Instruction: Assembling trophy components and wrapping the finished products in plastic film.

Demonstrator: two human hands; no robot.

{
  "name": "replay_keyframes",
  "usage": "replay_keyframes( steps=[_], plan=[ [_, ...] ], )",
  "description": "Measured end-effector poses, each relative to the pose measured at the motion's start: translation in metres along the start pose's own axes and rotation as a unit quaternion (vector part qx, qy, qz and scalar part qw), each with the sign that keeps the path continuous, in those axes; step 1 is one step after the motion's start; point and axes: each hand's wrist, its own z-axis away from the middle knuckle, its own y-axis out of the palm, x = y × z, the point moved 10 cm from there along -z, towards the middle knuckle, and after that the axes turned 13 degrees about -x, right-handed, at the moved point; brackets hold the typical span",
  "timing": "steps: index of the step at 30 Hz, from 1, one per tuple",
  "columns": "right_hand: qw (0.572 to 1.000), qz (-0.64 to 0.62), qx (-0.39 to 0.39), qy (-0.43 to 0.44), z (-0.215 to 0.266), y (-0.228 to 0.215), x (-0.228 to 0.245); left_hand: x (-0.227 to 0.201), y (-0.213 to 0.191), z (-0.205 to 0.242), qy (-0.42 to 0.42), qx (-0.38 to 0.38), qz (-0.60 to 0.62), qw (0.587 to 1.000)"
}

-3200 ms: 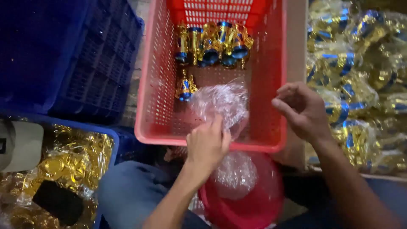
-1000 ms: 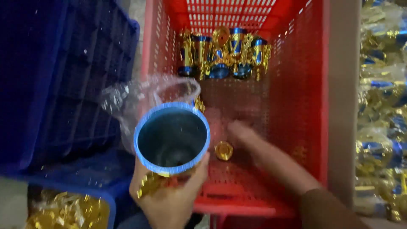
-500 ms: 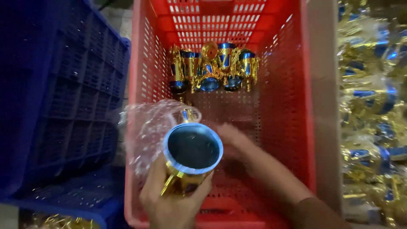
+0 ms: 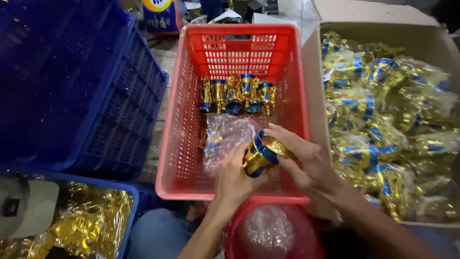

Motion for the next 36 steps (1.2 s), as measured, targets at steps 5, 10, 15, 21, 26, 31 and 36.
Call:
replay_keyframes(
  steps=[5,10,15,21,26,31,36],
  plan=[
    [0.998,-0.037,0.043,-0.004,0.028,-0.017,0.033,-0.021,0.006,0.02,-0.003,0.021,-0.01,1.0],
    [0.999,-0.042,0.005,-0.014,0.035,-0.03,0.028,-0.04,0.011,0.031,0.069,-0.003,0.048,0.996],
    [0.989,-0.143,-0.024,-0.028,0.036,-0.045,0.007,-0.046,0.021,0.039,0.101,0.015,0.094,0.99],
    [0.966,-0.255,-0.035,0.017,0.035,-0.04,0.004,-0.058,0.016,0.038,0.082,0.036,0.125,0.988],
    [0.964,-0.265,-0.016,0.007,0.041,-0.035,-0.003,-0.073,0.014,0.028,0.048,0.073,0.186,0.979],
    [0.961,-0.264,-0.063,0.061,0.044,-0.031,-0.024,-0.056,0.03,0.024,0.05,0.121,0.205,0.97],
    [0.96,-0.169,-0.213,0.064,0.048,-0.109,-0.048,-0.035,0.011,-0.001,0.001,0.034,0.188,0.982]
  ],
)
